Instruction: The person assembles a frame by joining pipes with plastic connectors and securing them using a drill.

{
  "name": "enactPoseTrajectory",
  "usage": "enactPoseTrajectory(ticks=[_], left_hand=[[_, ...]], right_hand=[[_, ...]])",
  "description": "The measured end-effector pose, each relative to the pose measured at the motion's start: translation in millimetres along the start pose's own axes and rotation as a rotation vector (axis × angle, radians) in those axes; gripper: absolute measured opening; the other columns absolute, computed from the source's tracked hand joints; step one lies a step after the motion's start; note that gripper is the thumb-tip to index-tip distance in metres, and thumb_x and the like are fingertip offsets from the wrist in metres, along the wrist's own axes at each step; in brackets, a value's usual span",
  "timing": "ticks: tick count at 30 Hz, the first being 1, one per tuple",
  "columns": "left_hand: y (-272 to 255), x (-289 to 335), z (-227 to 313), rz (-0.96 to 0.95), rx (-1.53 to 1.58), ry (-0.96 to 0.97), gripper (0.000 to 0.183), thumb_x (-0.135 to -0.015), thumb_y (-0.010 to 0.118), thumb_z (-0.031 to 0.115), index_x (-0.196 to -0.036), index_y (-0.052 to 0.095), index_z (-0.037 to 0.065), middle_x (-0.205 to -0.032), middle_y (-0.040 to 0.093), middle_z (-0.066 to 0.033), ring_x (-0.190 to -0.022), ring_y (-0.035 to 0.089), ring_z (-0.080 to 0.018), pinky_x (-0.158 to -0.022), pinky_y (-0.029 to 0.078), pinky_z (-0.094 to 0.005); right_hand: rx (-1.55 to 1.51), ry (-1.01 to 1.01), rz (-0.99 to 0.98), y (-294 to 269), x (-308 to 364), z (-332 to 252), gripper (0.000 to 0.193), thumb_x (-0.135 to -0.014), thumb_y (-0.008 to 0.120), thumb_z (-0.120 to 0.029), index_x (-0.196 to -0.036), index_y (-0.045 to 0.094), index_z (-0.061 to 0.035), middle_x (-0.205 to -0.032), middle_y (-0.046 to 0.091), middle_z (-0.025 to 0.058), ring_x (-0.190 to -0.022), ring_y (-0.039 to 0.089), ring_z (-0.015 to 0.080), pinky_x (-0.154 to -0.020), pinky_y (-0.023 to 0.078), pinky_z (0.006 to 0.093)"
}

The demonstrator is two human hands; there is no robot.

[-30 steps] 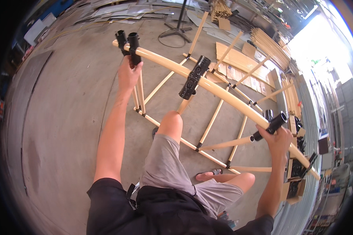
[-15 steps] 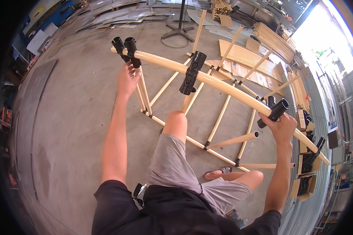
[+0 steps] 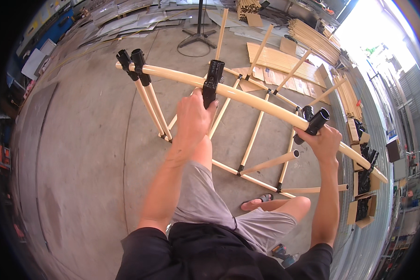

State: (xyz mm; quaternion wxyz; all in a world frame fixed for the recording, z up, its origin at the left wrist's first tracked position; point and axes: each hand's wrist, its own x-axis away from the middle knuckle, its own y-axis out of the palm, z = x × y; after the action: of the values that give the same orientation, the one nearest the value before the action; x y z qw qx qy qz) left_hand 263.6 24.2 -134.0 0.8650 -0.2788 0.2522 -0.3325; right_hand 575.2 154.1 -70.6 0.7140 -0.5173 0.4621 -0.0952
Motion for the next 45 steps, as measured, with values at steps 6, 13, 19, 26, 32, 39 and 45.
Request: enactPoseTrajectory(ticks=[6, 13, 19, 26, 32, 39, 45], left_hand=[[43, 3, -15, 0.190, 0.300, 0.030, 0.033, -0.083, 0.078, 0.011, -0.107, 0.062, -0.005, -0.092, 0.074, -0.0151, -0.086, 0.074, -0.0257, -0.076, 0.056, -0.0352], [49, 4, -16, 0.176, 0.430, 0.046, 0.034, -0.084, 0.077, 0.005, -0.109, 0.059, -0.008, -0.098, 0.074, -0.0171, -0.092, 0.074, -0.0237, -0.080, 0.057, -0.0315], [54, 10, -26, 0.185, 0.393, 0.100, 0.038, -0.084, 0.078, 0.007, -0.111, 0.056, -0.008, -0.099, 0.074, -0.0177, -0.094, 0.074, -0.0243, -0.079, 0.057, -0.0318], [56, 14, -21, 0.208, 0.333, 0.123, 0.035, -0.087, 0.074, 0.004, -0.112, 0.051, -0.005, -0.100, 0.073, -0.0189, -0.096, 0.074, -0.0273, -0.080, 0.056, -0.0327], [65, 16, -25, 0.247, 0.413, 0.144, 0.033, -0.087, 0.073, 0.005, -0.109, 0.050, -0.003, -0.097, 0.071, -0.0191, -0.090, 0.072, -0.0312, -0.077, 0.056, -0.0374], [73, 10, -34, 0.259, 0.465, 0.194, 0.035, -0.086, 0.072, 0.011, -0.111, 0.050, 0.002, -0.090, 0.068, -0.0180, -0.081, 0.069, -0.0387, -0.067, 0.052, -0.0440], [76, 14, -35, 0.295, 0.391, 0.174, 0.035, -0.087, 0.073, 0.014, -0.114, 0.053, 0.005, -0.082, 0.068, -0.0155, -0.076, 0.068, -0.0396, -0.063, 0.051, -0.0451]], right_hand=[[-0.025, 0.022, 0.010, 9, 3, 3, 0.050, -0.066, 0.085, -0.059, -0.062, 0.068, -0.0121, -0.053, 0.062, 0.0034, -0.048, 0.061, 0.0241, -0.049, 0.047, 0.0343], [-0.014, 0.001, 0.051, 17, 16, 1, 0.048, -0.066, 0.087, -0.055, -0.062, 0.067, -0.0109, -0.054, 0.061, 0.0044, -0.047, 0.060, 0.0245, -0.048, 0.046, 0.0349], [-0.049, 0.003, 0.075, 20, 21, -2, 0.048, -0.065, 0.089, -0.051, -0.060, 0.063, -0.0104, -0.053, 0.060, 0.0048, -0.046, 0.058, 0.0255, -0.047, 0.044, 0.0358], [0.006, -0.041, 0.105, 21, 27, 0, 0.049, -0.065, 0.087, -0.054, -0.059, 0.063, -0.0121, -0.052, 0.057, 0.0028, -0.045, 0.056, 0.0228, -0.046, 0.043, 0.0345], [0.015, -0.062, 0.102, 19, 32, -5, 0.046, -0.065, 0.089, -0.049, -0.061, 0.062, -0.0125, -0.052, 0.057, 0.0020, -0.046, 0.056, 0.0228, -0.046, 0.042, 0.0342], [-0.006, -0.079, 0.118, 19, 34, -5, 0.045, -0.065, 0.090, -0.047, -0.061, 0.062, -0.0122, -0.053, 0.058, 0.0027, -0.046, 0.057, 0.0236, -0.046, 0.043, 0.0347], [-0.016, -0.043, 0.092, 30, 34, 4, 0.046, -0.065, 0.088, -0.050, -0.059, 0.064, -0.0111, -0.050, 0.056, 0.0036, -0.046, 0.055, 0.0238, -0.047, 0.044, 0.0348]])
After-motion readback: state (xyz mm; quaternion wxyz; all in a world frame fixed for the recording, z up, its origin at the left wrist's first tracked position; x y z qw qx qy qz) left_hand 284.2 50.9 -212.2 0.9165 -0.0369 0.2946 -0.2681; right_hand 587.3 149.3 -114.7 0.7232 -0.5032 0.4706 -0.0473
